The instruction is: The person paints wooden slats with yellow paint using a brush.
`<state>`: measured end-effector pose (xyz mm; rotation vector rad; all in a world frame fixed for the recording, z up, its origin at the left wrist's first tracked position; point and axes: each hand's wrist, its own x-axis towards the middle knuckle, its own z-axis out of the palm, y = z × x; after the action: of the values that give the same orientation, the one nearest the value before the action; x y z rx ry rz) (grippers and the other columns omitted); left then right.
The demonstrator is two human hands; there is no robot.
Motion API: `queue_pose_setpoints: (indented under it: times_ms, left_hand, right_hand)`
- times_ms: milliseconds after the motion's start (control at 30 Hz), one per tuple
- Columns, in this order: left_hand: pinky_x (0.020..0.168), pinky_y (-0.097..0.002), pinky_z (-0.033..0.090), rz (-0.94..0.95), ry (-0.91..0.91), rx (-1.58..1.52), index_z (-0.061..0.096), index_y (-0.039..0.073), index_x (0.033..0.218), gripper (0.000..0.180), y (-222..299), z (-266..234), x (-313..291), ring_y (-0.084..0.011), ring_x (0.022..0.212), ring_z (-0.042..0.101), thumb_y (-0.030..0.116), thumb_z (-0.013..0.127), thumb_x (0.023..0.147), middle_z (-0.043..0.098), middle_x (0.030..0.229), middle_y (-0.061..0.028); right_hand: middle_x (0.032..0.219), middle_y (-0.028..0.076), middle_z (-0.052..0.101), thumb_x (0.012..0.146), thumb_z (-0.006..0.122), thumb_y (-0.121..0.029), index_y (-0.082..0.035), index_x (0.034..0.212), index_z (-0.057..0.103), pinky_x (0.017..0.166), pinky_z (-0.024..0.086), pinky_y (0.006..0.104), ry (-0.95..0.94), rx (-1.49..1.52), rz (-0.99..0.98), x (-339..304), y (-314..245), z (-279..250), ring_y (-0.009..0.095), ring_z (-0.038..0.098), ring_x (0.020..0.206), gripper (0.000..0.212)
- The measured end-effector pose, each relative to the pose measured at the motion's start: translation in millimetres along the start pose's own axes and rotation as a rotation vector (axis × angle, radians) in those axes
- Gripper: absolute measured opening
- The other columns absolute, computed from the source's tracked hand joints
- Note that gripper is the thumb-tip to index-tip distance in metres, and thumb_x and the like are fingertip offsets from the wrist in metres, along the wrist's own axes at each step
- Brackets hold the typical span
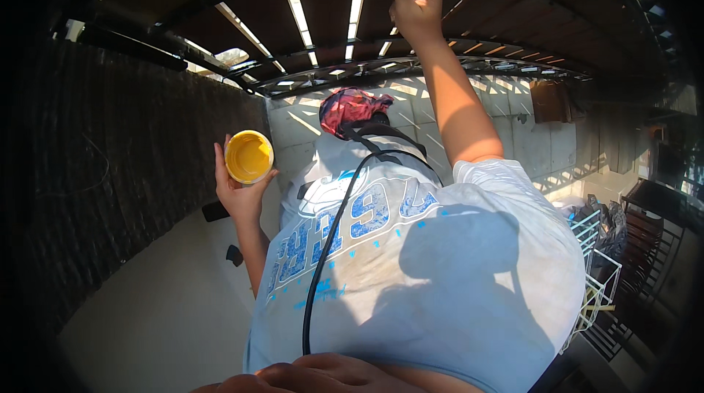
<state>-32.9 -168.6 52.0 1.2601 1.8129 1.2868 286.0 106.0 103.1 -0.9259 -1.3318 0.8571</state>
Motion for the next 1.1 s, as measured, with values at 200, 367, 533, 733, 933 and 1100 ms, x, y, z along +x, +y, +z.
queue_pose_setpoints:
  times_ms: [200,367,533,733,933,1100]
  left_hand:
    - [0.115,-0.0445,0.046,0.022,-0.008,-0.014,0.029,0.001,0.16,0.124,-13,-2,6,-0.0299,0.139,0.054,0.007,0.1,0.058,0.05,0.154,-0.0196]
    - [0.115,-0.045,0.045,0.01,0.001,0.009,0.029,0.001,0.16,0.124,-12,-2,9,-0.03,0.138,0.055,0.008,0.1,0.058,0.05,0.154,-0.0196]
    - [0.114,-0.0446,0.046,0.028,0.006,0.006,0.028,0.0,0.16,0.124,-9,2,18,-0.0297,0.138,0.055,0.008,0.1,0.058,0.05,0.154,-0.0202]
    - [0.115,-0.0444,0.046,0.0,0.034,-0.058,0.028,-0.002,0.159,0.125,-12,7,21,-0.0293,0.138,0.055,0.009,0.1,0.058,0.05,0.154,-0.0194]
    - [0.115,-0.0431,0.046,-0.012,0.047,0.003,0.028,-0.002,0.159,0.125,-13,13,24,-0.0286,0.137,0.056,0.009,0.1,0.058,0.05,0.155,-0.018]
    - [0.114,-0.0426,0.046,-0.027,0.041,-0.047,0.028,-0.002,0.159,0.125,-14,17,27,-0.0286,0.137,0.056,0.008,0.1,0.058,0.049,0.155,-0.0187]
  right_hand:
    - [0.089,0.01,0.075,0.109,0.055,-0.026,-0.002,0.143,0.053,0.047,0.044,0.0206,0.048,-0.115,-0.177,18,38,-13,0.007,0.058,0.054,0.041]
    - [0.107,0.013,0.073,0.108,0.056,-0.023,0.002,0.142,0.053,0.05,0.051,0.0215,-0.042,-0.13,0.089,20,4,-6,0.011,0.07,0.075,0.042]
    - [0.118,0.014,0.07,0.106,0.059,-0.018,0.003,0.139,0.056,0.052,0.056,0.0224,-0.025,-0.016,0.043,39,19,2,0.014,0.072,0.082,0.038]
    - [0.103,0.008,0.071,0.106,0.059,-0.013,0.002,0.134,0.059,0.052,0.055,0.0217,0.0,0.009,0.0,60,36,15,0.012,0.07,0.078,0.032]
    - [0.094,0.005,0.069,0.107,0.057,-0.012,0.001,0.132,0.062,0.053,0.054,0.0213,-0.024,-0.104,-0.018,68,39,24,0.009,0.066,0.076,0.028]
    - [0.094,0.005,0.069,0.106,0.057,-0.01,0.001,0.132,0.063,0.053,0.053,0.0218,0.056,-0.2,-0.032,60,17,24,0.009,0.064,0.074,0.029]
